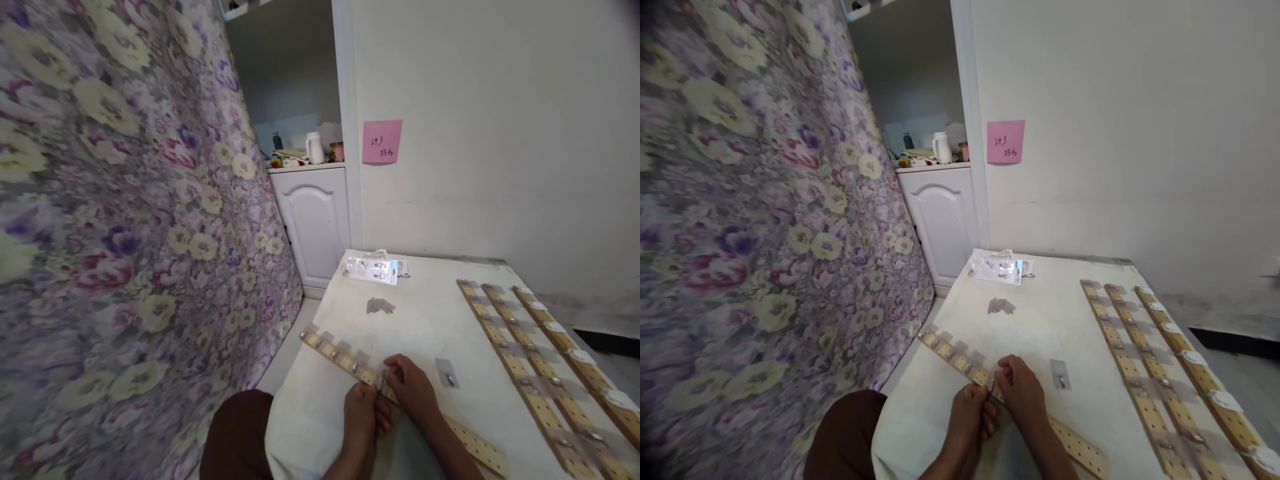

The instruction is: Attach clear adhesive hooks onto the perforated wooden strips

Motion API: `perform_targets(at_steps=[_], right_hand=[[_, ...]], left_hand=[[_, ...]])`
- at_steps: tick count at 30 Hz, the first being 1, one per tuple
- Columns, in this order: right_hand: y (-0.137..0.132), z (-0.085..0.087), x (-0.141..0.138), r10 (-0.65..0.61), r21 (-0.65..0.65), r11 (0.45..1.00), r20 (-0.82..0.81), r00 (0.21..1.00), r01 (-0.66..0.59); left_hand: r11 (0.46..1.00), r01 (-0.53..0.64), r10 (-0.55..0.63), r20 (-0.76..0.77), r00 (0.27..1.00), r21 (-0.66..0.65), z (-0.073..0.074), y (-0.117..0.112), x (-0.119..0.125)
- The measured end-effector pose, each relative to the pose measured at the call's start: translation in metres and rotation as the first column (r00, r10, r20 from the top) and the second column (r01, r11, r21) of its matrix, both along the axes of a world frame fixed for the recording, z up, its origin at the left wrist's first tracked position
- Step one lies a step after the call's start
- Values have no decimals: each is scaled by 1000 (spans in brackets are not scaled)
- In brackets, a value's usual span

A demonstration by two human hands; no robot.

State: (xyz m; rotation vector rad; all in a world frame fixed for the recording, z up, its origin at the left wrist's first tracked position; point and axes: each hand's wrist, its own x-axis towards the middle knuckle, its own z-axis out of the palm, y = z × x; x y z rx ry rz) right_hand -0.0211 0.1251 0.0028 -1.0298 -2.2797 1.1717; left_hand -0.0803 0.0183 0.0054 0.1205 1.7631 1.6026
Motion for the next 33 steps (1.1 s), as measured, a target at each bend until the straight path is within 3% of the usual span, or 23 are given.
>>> perform_targets(at_steps=[33], right_hand=[[-2,1,4,31,18,999,12,999,-31]], left_hand=[[1000,7,-7,-49,999,3,-3,1,1]])
